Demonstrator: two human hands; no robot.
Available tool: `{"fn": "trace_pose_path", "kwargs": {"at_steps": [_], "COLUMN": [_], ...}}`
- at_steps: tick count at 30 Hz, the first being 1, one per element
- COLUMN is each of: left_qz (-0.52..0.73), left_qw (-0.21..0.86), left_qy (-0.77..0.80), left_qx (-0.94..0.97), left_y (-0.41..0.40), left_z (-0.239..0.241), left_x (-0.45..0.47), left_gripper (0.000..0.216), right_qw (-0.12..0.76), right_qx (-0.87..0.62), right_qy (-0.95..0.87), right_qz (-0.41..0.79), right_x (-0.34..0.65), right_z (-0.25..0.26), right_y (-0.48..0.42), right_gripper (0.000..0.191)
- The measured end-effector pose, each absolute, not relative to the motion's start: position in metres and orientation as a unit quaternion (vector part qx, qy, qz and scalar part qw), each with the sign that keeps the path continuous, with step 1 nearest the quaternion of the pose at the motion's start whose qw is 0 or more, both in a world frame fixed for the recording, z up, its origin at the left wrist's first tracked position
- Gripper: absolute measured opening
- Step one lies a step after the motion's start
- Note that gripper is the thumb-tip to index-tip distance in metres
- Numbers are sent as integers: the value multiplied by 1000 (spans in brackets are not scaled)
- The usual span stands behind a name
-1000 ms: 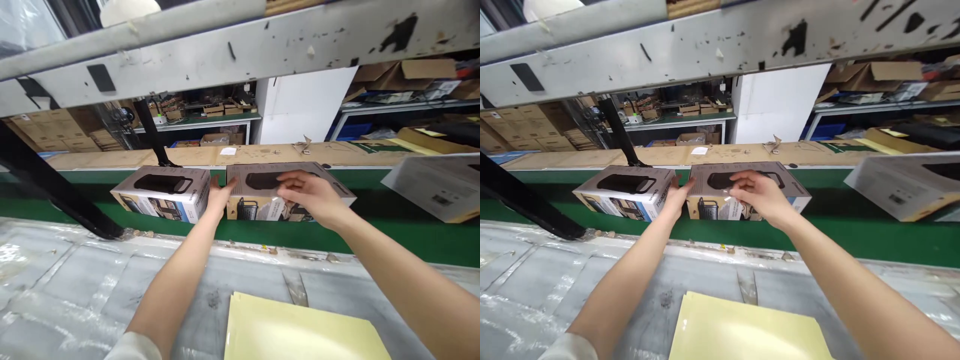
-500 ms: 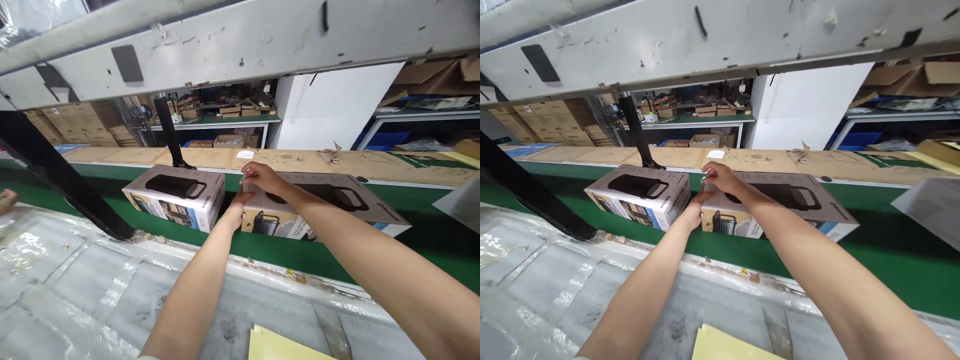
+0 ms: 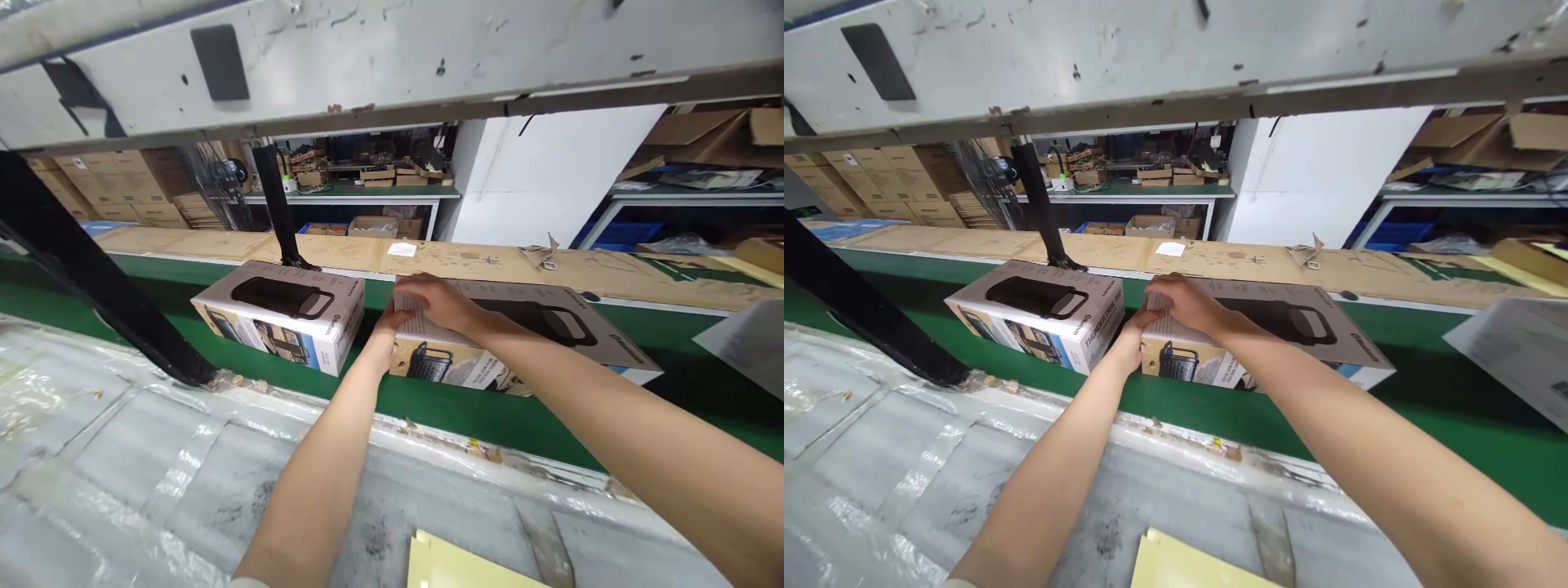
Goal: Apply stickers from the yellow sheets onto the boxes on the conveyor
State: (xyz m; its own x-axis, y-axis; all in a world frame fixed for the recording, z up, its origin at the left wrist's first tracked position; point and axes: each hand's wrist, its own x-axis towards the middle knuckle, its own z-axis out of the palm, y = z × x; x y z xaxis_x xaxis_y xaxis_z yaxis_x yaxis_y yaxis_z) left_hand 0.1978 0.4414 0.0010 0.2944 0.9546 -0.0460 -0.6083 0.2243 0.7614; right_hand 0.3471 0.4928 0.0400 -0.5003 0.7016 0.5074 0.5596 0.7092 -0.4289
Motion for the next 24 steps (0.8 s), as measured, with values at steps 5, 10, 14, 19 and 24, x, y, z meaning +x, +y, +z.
{"fn": "trace_pose_path", "kwargs": {"at_steps": [5, 10, 14, 19, 24], "left_qz": [618, 666, 588, 514, 437], "left_qw": [673, 606, 659, 639, 468], "left_qy": [297, 351, 320, 363, 540], "left_qx": [279, 255, 342, 442, 547], "left_y": [440, 436, 435, 444, 448], "left_z": [-6, -5, 2, 7, 22], "left_x": [201, 198, 191, 179, 163], "left_gripper": [58, 82, 60, 28, 18], "right_qw": [157, 150, 195, 217, 266], "right_qx": [-299, -403, -532, -531, -594], "right_qy": [-941, -902, -821, -814, -747], "right_qz": [25, 40, 67, 92, 132], "right_x": [333, 309, 320, 388, 442], "right_z": [57, 63, 52, 41, 30], "right_y": [490, 502, 474, 349, 164], "right_gripper": [32, 27, 49, 38, 26]}}
